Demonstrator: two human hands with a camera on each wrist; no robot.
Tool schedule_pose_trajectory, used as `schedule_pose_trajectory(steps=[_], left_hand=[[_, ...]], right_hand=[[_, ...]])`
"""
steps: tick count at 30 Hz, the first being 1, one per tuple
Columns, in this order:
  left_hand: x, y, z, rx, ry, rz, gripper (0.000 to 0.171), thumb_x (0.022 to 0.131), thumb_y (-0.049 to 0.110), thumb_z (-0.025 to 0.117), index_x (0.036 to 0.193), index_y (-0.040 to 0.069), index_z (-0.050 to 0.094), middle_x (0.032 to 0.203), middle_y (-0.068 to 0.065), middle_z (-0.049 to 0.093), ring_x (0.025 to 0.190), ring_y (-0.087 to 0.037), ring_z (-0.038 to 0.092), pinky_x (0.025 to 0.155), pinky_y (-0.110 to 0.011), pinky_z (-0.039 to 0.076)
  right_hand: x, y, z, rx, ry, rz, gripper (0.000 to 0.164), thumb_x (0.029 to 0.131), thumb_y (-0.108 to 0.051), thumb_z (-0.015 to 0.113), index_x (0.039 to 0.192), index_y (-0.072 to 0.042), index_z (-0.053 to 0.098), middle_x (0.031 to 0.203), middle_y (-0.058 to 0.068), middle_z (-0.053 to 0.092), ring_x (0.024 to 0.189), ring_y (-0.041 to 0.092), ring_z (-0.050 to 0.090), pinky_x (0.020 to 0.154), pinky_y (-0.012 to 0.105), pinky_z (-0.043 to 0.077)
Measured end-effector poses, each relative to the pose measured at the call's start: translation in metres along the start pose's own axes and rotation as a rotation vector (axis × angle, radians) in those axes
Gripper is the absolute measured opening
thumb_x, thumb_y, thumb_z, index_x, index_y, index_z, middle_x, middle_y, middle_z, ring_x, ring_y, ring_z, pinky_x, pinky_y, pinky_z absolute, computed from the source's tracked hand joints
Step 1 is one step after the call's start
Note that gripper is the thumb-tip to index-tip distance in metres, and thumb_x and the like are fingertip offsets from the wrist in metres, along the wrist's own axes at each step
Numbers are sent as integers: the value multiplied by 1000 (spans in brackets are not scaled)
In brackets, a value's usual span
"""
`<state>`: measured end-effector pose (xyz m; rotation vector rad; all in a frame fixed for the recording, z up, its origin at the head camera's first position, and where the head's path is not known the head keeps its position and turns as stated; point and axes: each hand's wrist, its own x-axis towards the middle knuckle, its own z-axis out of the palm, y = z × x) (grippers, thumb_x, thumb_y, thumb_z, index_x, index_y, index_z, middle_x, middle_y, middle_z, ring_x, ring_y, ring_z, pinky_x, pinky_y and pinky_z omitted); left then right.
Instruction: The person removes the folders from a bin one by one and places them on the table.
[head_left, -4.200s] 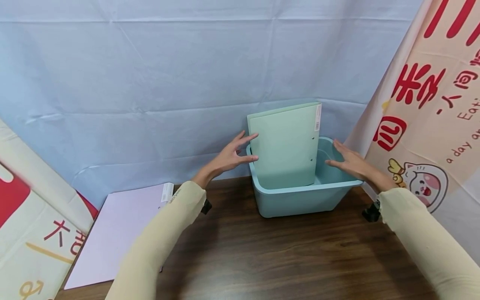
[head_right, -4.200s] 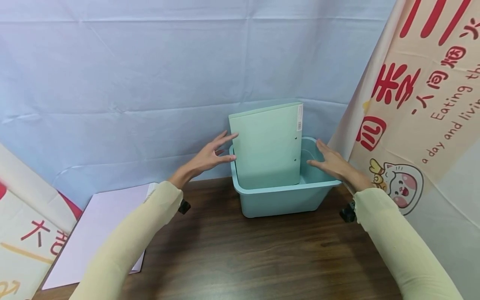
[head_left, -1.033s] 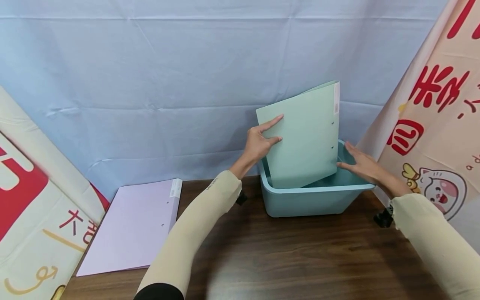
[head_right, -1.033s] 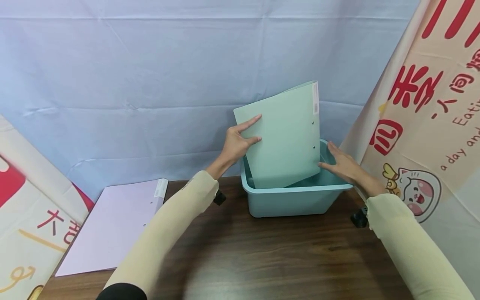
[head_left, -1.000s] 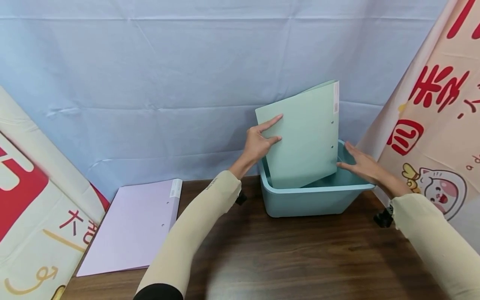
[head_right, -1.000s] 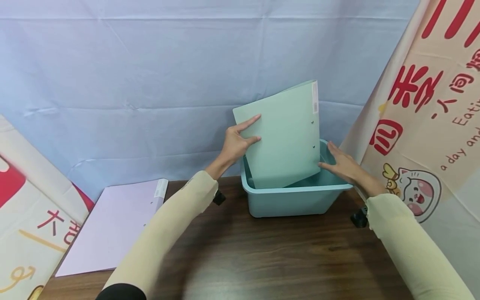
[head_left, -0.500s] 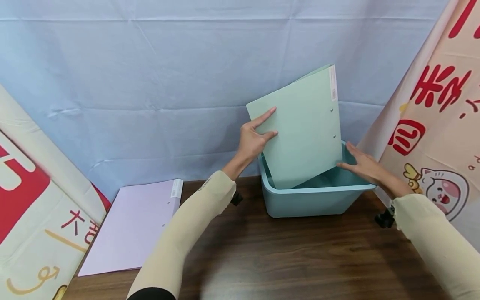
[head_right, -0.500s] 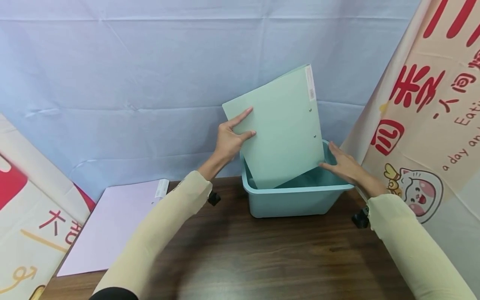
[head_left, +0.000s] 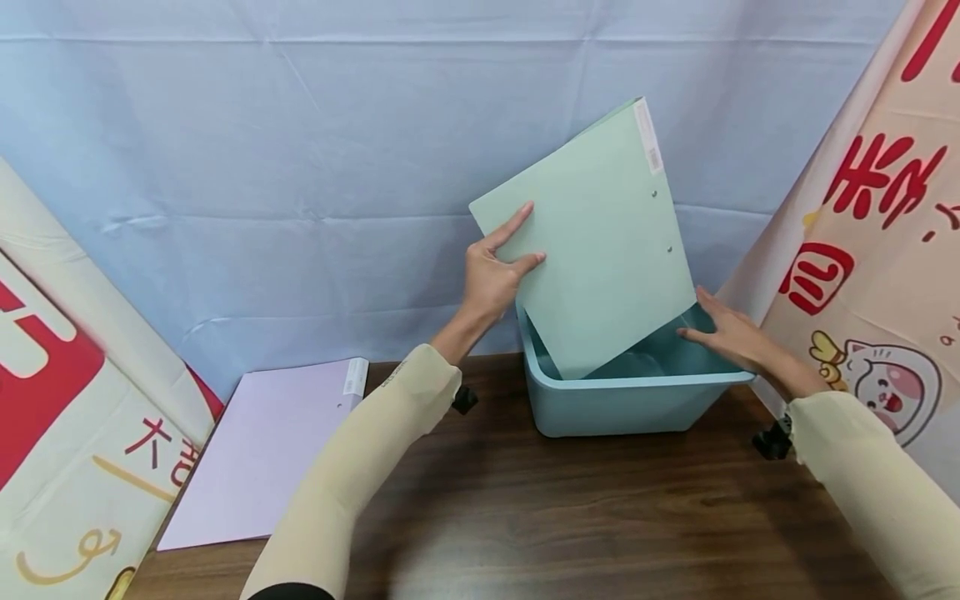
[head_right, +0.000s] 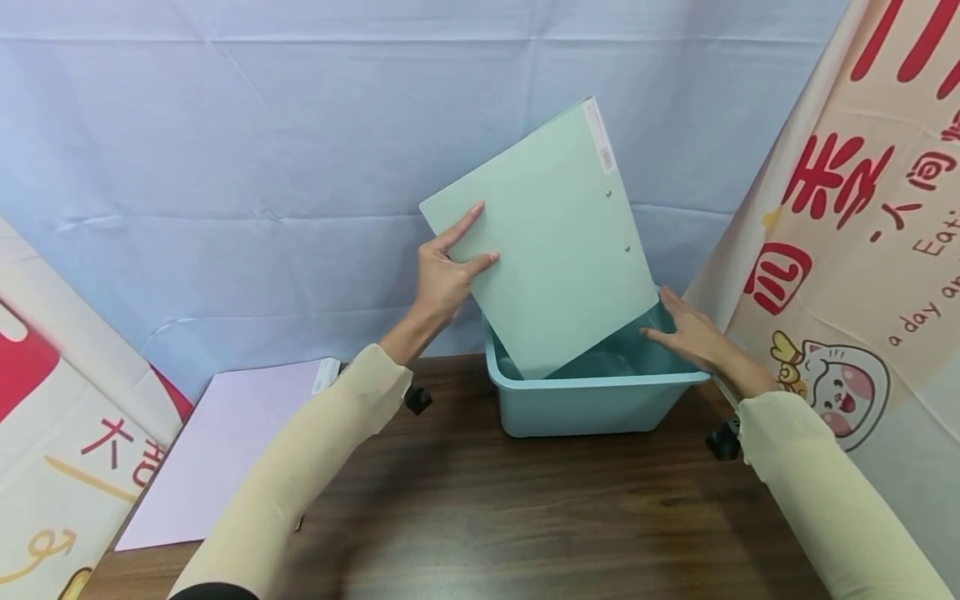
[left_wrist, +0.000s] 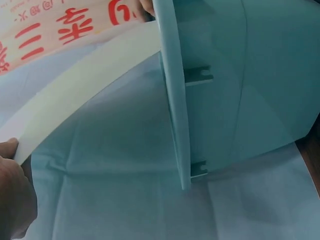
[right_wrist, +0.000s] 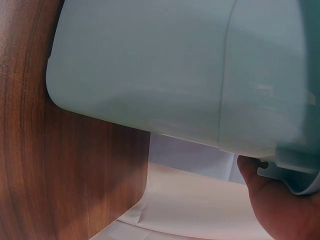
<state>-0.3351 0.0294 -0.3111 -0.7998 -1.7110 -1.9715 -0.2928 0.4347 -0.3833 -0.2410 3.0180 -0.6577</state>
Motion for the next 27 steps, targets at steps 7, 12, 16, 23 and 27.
schedule_pose_trajectory(steps=[7, 12, 16, 23, 27], left_hand=[[0, 8, -7, -96, 53, -16, 72, 81, -15, 84, 143, 17, 68, 149, 3, 64, 138, -9, 58, 111, -31, 51], [-1, 12, -15, -148, 106, -43, 73, 79, -17, 84, 143, 16, 68, 149, 3, 63, 140, -9, 56, 110, -32, 52], [-3, 16, -22, -163, 139, -71, 75, 80, -17, 84, 144, 20, 68, 149, 7, 63, 139, -9, 57, 104, -34, 57], [-6, 19, -32, -185, 154, -78, 77, 81, -17, 82, 146, 21, 66, 151, 9, 61, 141, -10, 55, 104, -35, 57], [-8, 22, -36, -192, 169, -73, 77, 81, -17, 82, 147, 19, 65, 151, 7, 61, 141, -9, 55, 105, -34, 56]], right_hand=[[-1, 0, 1, 4, 7, -2, 102, 106, -49, 57, 166, 3, -7, 171, 34, -3, 153, 63, 10, 114, 85, 13], [-2, -2, 0, 9, 8, -5, 102, 106, -49, 57, 167, 1, -8, 171, 34, -2, 153, 63, 11, 113, 85, 14], [-1, -4, -1, 14, 4, -11, 102, 106, -49, 58, 167, 1, -7, 171, 34, -1, 153, 63, 10, 113, 85, 13], [-3, -4, 0, 24, 1, -14, 101, 107, -46, 58, 167, 1, -7, 171, 35, -2, 154, 62, 9, 114, 85, 12], [-3, -2, -1, 29, 3, -22, 100, 107, -44, 59, 167, 2, -7, 171, 35, -2, 153, 63, 9, 114, 85, 12]])
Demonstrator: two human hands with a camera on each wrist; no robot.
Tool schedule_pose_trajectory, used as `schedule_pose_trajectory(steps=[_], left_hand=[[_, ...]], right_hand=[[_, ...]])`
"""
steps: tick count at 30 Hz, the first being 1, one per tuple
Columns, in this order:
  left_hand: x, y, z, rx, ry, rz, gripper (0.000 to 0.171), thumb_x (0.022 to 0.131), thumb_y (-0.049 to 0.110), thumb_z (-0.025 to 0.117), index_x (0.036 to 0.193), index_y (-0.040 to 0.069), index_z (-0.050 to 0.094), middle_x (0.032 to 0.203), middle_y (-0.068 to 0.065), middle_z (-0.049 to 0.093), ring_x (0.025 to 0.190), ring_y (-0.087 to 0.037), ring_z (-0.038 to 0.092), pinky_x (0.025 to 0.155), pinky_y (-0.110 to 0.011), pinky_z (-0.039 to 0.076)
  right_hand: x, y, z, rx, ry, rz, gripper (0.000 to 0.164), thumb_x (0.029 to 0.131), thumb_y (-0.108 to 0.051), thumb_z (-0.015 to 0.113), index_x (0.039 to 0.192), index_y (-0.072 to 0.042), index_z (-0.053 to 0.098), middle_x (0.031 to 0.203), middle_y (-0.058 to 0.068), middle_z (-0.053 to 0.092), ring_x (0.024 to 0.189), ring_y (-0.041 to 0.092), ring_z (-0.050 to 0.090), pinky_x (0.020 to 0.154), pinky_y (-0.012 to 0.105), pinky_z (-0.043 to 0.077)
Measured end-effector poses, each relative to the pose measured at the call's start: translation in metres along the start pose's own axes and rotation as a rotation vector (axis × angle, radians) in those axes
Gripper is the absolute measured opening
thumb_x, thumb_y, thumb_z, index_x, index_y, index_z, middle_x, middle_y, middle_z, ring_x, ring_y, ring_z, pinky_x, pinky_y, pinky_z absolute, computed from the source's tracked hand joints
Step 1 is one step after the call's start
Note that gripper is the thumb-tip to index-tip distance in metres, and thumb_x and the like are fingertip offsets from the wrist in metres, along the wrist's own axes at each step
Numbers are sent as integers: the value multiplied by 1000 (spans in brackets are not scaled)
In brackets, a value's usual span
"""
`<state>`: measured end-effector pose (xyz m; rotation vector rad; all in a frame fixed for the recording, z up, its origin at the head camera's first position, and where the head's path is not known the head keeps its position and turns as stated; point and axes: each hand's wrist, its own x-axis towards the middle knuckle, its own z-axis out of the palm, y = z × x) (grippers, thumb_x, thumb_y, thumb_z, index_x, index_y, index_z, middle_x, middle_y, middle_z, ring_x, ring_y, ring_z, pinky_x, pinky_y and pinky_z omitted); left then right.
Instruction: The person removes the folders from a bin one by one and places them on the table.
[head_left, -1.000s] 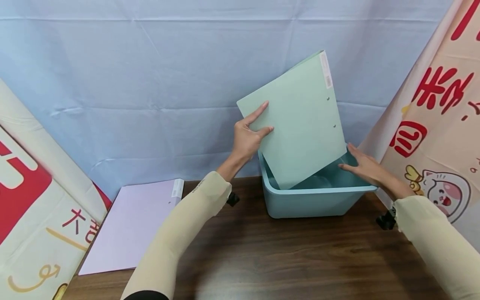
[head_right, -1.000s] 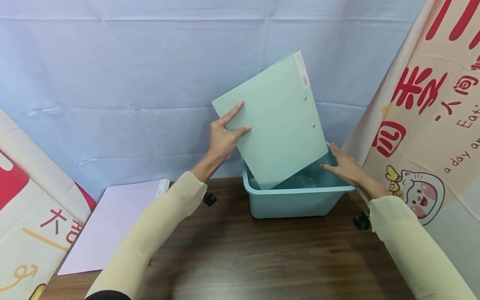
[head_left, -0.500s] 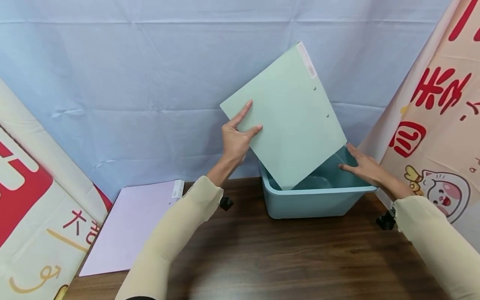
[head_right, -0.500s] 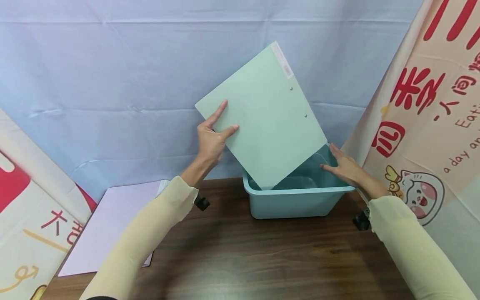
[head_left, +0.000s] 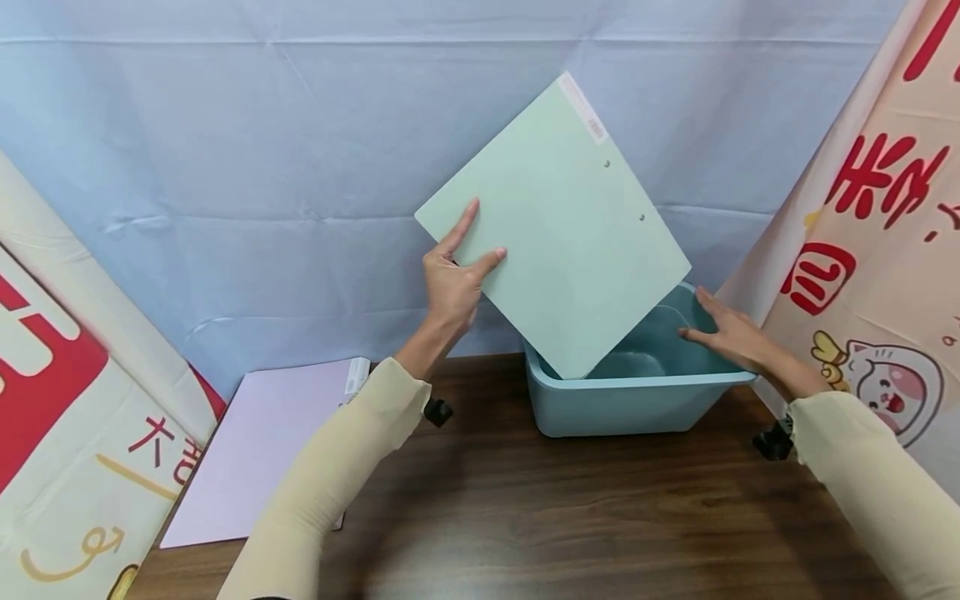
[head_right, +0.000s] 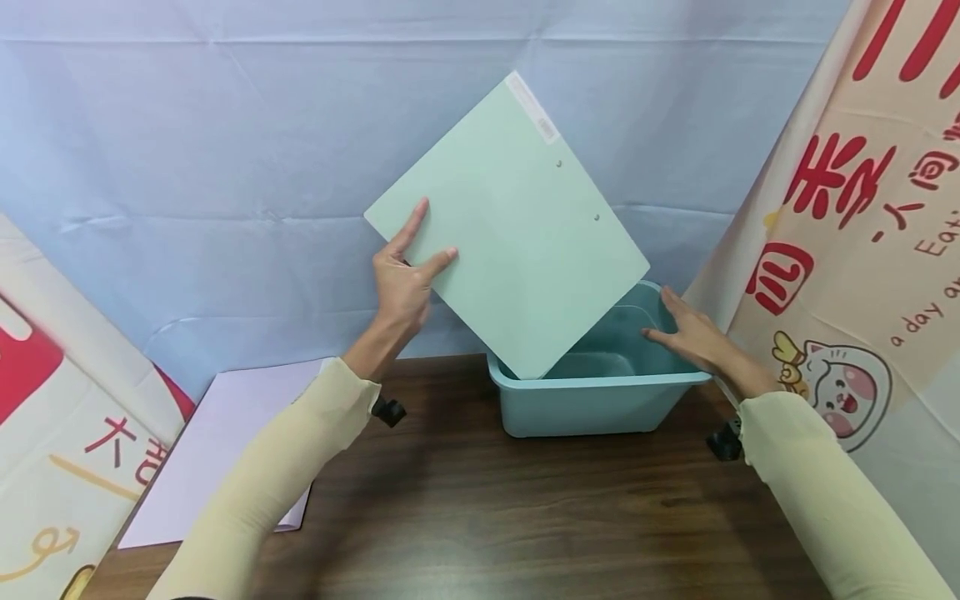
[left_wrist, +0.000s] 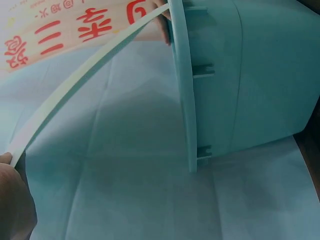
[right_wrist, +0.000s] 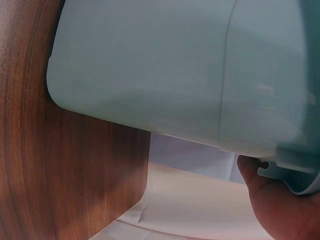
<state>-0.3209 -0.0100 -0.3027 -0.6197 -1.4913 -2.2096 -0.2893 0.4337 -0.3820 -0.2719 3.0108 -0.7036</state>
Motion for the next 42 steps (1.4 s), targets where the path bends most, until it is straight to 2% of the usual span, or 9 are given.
schedule_pose_trajectory(steps=[5, 16, 29, 42], left_hand=[[1, 4, -4, 3, 17, 36, 77, 81, -17, 82, 148, 18, 64, 152, 6, 61, 140, -10, 56, 107, -33, 54], [0, 11, -17, -24, 58, 101, 78, 81, -20, 81, 149, 13, 61, 155, 3, 59, 142, -12, 55, 111, -33, 52], [-1, 28, -42, -69, 96, 128, 81, 80, -24, 78, 151, 11, 59, 154, 3, 59, 137, -18, 60, 102, -36, 58], [-2, 47, -69, -29, 124, 115, 83, 78, -25, 79, 150, 12, 60, 154, -2, 60, 132, -21, 62, 100, -35, 59]], right_hand=[[0, 2, 0, 6, 9, -17, 99, 106, -41, 60, 166, 3, -6, 171, 35, -2, 153, 63, 9, 114, 85, 13], [-1, -1, 0, -7, 2, 13, 101, 106, -45, 60, 167, 1, -8, 171, 35, -2, 152, 64, 9, 113, 86, 14], [1, -1, 2, -8, 17, -6, 101, 106, -41, 62, 167, 1, -7, 172, 33, -3, 153, 62, 9, 114, 84, 15], [-3, -2, 1, 6, 10, 4, 103, 105, -44, 62, 167, -2, -8, 172, 32, -5, 154, 61, 7, 114, 84, 14]])
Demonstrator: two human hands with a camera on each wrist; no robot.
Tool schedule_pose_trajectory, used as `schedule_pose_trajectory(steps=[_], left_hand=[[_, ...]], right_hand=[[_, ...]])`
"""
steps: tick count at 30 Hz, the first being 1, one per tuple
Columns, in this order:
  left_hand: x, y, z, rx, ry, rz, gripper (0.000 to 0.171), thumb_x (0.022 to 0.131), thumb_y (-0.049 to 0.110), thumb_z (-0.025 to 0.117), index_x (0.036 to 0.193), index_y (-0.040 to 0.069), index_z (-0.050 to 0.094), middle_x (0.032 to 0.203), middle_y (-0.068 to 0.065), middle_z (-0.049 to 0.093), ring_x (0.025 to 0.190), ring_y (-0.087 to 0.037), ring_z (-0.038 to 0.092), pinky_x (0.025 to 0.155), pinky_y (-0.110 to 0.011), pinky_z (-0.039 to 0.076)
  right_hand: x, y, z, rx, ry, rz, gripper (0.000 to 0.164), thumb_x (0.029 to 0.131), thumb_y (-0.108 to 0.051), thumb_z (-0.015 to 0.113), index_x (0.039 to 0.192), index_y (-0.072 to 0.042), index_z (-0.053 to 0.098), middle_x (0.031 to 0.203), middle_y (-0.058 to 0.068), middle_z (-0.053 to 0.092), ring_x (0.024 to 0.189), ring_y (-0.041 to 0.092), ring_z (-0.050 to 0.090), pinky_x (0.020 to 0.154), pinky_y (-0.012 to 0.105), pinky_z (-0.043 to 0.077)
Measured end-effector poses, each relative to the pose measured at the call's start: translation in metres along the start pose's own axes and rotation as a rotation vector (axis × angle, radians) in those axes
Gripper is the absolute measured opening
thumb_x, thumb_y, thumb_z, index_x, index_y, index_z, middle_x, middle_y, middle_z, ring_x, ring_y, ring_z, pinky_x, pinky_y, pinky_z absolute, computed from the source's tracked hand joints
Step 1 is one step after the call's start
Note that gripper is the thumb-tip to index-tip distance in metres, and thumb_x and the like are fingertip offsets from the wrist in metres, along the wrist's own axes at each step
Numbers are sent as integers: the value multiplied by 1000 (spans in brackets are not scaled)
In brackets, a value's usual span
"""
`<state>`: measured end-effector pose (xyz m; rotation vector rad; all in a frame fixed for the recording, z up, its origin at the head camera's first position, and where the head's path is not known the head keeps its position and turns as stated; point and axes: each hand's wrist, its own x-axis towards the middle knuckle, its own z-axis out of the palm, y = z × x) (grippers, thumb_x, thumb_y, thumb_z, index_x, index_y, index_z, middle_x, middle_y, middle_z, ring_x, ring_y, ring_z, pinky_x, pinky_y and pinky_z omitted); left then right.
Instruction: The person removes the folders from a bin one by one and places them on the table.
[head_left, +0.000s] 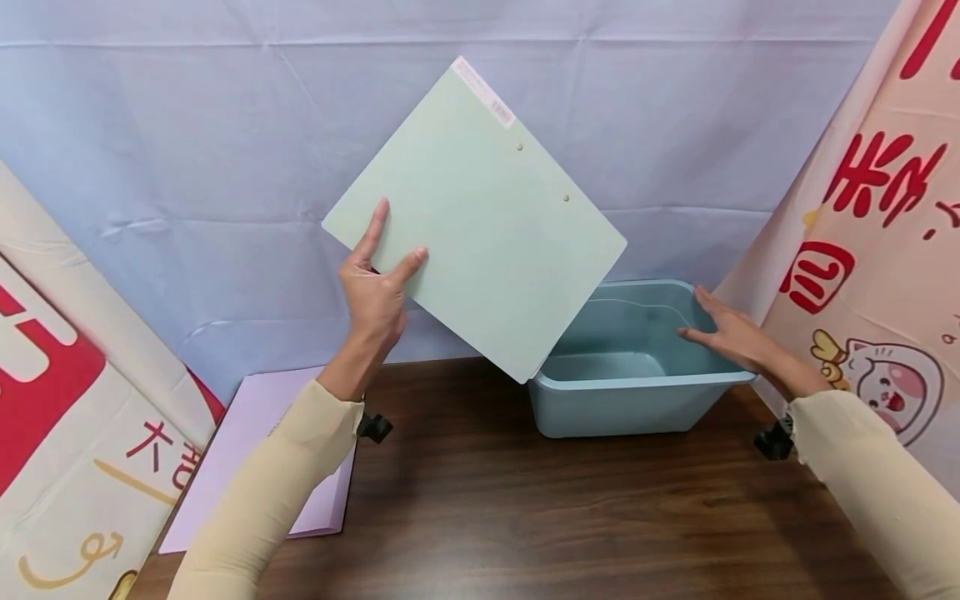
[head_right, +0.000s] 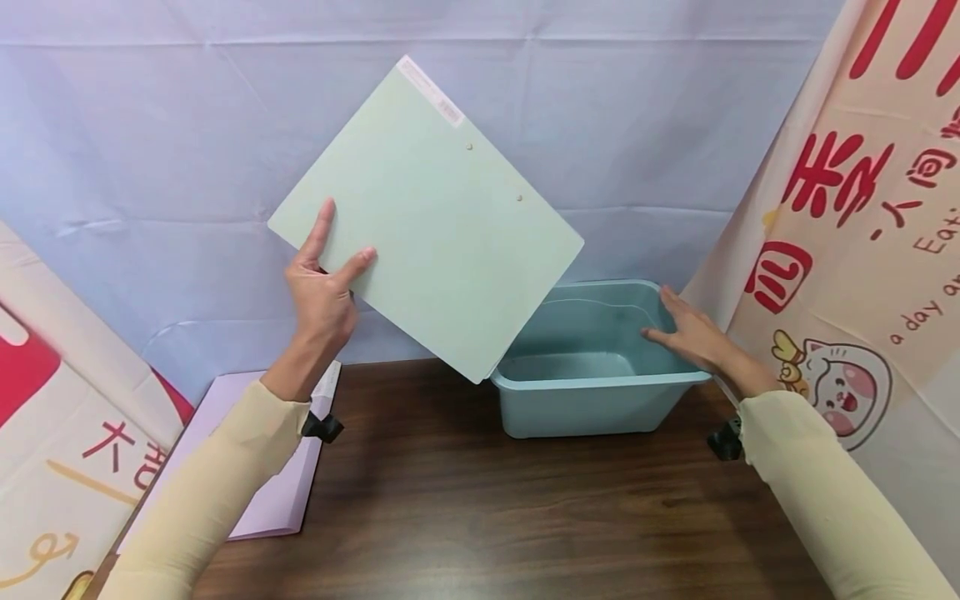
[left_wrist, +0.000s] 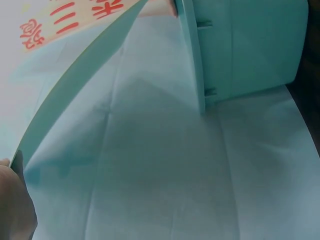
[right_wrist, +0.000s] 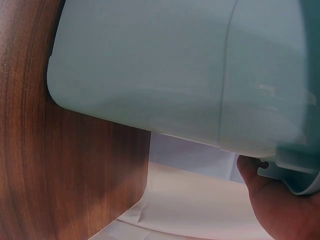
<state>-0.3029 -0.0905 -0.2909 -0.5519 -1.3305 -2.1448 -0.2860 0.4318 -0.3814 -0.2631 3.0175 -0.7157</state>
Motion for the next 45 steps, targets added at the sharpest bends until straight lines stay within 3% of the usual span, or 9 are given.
schedule_pose_trajectory(steps=[18, 29, 45], left_hand=[[-2, 25, -42, 1, 48, -12, 84, 78, -33, 72, 149, 10, 61, 153, -9, 60, 122, -21, 66, 94, -31, 61], [-2, 35, -65, 5, 30, -51, 84, 79, -34, 69, 150, 11, 60, 156, -10, 56, 129, -25, 63, 95, -33, 60], [-2, 51, -93, -18, 42, -98, 84, 77, -39, 64, 147, 8, 63, 157, -14, 55, 125, -23, 65, 92, -33, 61]], right_hand=[[1, 2, 0, 15, 0, -29, 102, 106, -41, 63, 167, 0, -8, 173, 31, -5, 155, 60, 6, 115, 83, 14], [-1, 1, -1, 18, -4, -22, 102, 106, -41, 63, 167, -2, -8, 173, 29, -7, 156, 59, 5, 115, 83, 14], [0, 2, -1, 11, -2, -11, 102, 106, -44, 62, 167, -1, -8, 173, 29, -7, 156, 58, 4, 116, 82, 13]])
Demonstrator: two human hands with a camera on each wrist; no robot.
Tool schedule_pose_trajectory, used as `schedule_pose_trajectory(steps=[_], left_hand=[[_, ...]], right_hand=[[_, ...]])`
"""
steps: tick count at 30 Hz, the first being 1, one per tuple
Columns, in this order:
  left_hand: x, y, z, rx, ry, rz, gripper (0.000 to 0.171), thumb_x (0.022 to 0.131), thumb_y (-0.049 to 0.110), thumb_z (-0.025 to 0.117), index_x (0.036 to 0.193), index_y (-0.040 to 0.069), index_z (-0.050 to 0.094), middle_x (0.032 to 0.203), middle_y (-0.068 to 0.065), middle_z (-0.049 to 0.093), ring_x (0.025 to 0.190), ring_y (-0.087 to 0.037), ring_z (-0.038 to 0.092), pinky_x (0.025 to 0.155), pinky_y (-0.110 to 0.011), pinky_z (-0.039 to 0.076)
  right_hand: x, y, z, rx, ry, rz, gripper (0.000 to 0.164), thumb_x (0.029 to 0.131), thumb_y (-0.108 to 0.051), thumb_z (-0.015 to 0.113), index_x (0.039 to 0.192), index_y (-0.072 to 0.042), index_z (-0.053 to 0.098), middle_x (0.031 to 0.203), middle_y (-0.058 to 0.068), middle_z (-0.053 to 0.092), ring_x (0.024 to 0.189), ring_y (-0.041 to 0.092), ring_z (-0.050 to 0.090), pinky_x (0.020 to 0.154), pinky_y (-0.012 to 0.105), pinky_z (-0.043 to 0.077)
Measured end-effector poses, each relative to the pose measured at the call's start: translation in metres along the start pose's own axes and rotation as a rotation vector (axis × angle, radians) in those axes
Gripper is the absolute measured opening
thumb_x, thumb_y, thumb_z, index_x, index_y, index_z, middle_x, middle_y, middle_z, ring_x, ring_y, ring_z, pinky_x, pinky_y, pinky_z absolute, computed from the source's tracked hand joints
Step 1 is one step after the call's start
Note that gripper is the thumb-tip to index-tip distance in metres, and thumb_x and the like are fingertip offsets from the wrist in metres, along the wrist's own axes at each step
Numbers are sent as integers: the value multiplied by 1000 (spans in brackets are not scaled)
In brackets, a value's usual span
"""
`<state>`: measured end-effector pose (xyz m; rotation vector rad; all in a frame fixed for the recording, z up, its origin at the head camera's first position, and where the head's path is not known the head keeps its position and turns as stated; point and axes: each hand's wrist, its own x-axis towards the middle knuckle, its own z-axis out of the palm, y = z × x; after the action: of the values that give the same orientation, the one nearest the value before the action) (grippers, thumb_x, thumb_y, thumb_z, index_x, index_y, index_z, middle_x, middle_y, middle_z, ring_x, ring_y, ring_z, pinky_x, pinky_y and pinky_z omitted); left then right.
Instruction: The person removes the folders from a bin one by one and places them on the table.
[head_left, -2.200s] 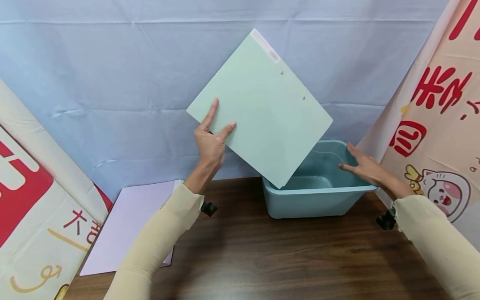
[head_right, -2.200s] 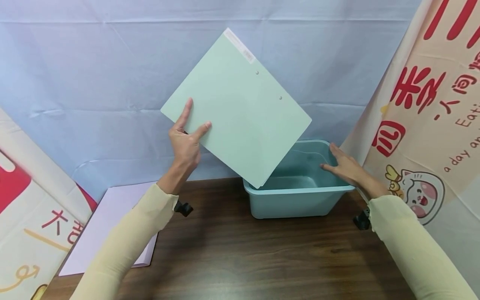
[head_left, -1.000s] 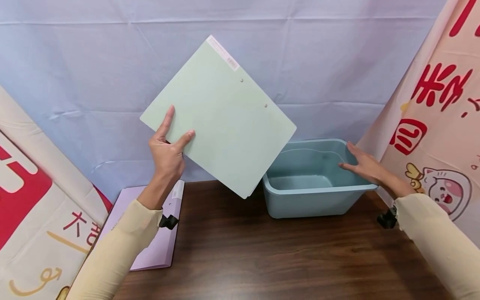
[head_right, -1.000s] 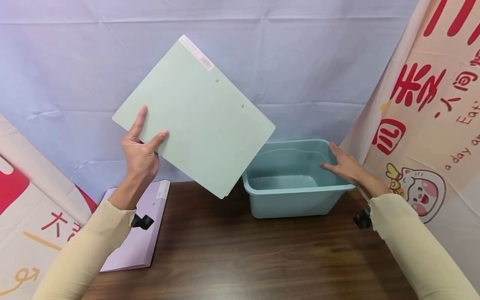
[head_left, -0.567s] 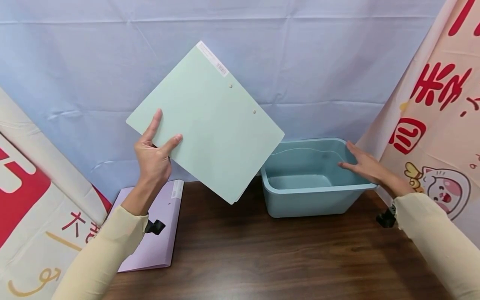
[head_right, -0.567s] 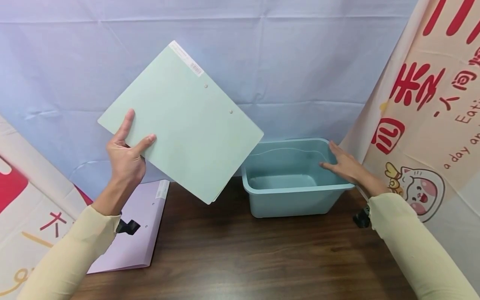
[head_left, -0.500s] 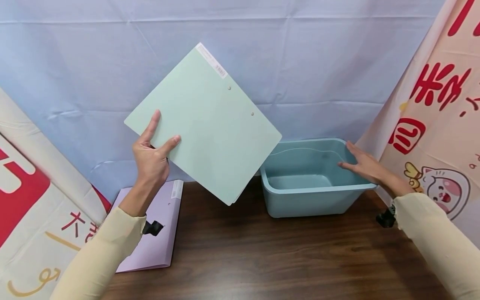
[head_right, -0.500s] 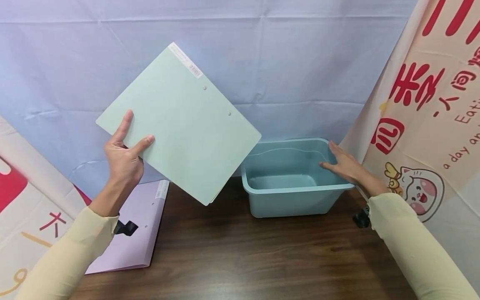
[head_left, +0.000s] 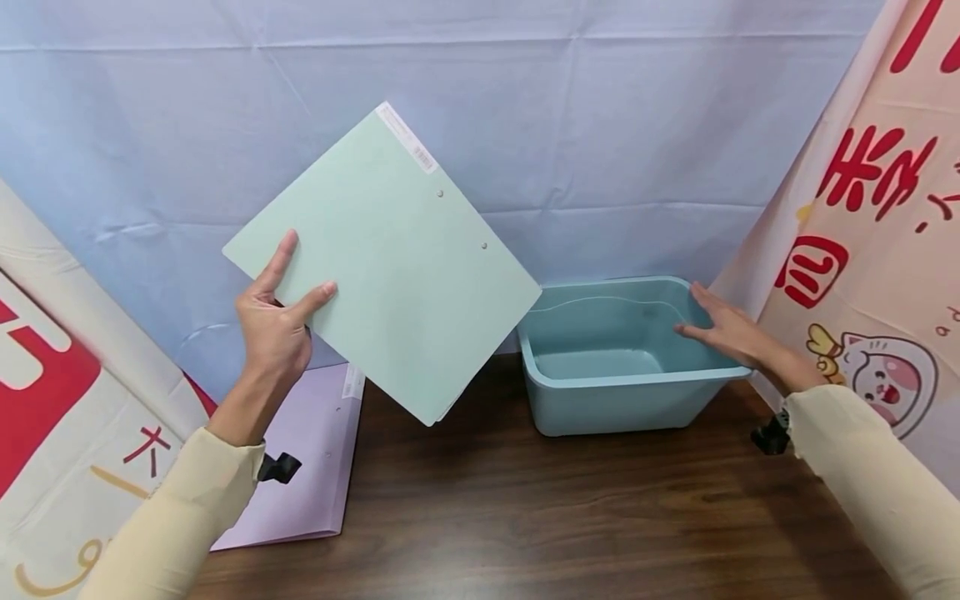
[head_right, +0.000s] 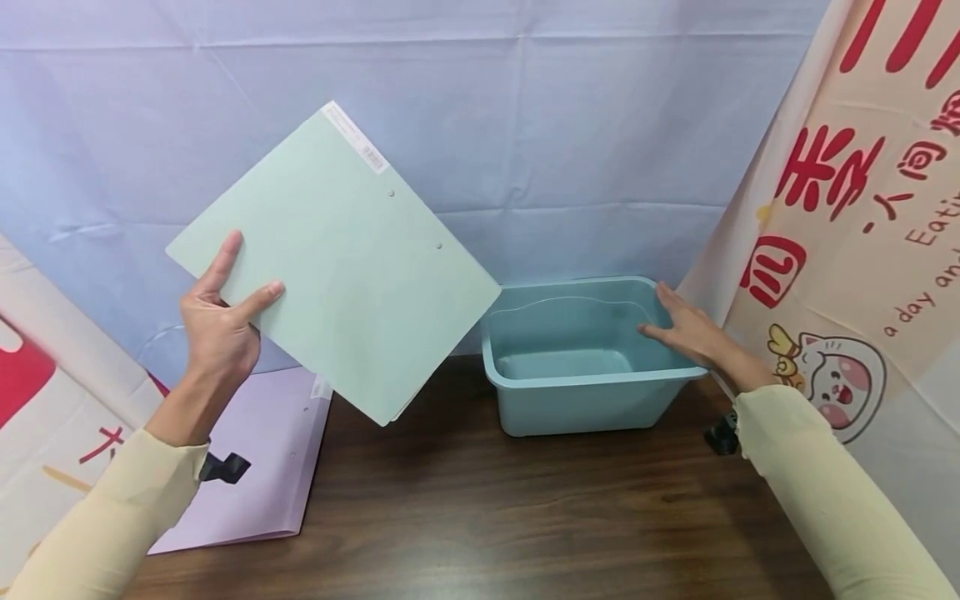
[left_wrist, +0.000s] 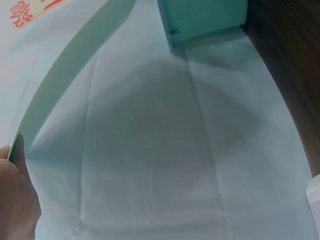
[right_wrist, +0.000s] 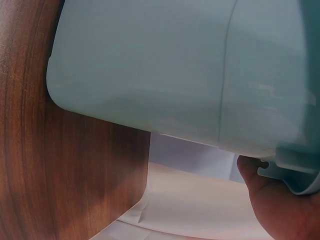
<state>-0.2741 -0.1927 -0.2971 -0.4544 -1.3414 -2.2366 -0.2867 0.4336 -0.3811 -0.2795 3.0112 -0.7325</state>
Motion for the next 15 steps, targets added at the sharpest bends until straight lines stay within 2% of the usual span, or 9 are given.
schedule_pose_trajectory(steps=[5, 15], left_hand=[[-1, 4, -8, -15, -17, -52, 83, 77, -39, 64, 147, 7, 62, 159, -14, 53, 128, -23, 63, 92, -33, 60], [1, 8, -27, -34, -51, -116, 84, 77, -39, 64, 149, 5, 60, 149, -15, 59, 124, -22, 66, 88, -34, 61]], right_hand=[[0, 1, 1, 5, 0, -1, 102, 106, -44, 62, 167, 0, -7, 173, 30, -6, 156, 58, 5, 117, 82, 14], [1, 2, 1, 1, -2, 1, 102, 106, -45, 61, 167, -1, -8, 173, 30, -6, 156, 59, 5, 116, 82, 14]])
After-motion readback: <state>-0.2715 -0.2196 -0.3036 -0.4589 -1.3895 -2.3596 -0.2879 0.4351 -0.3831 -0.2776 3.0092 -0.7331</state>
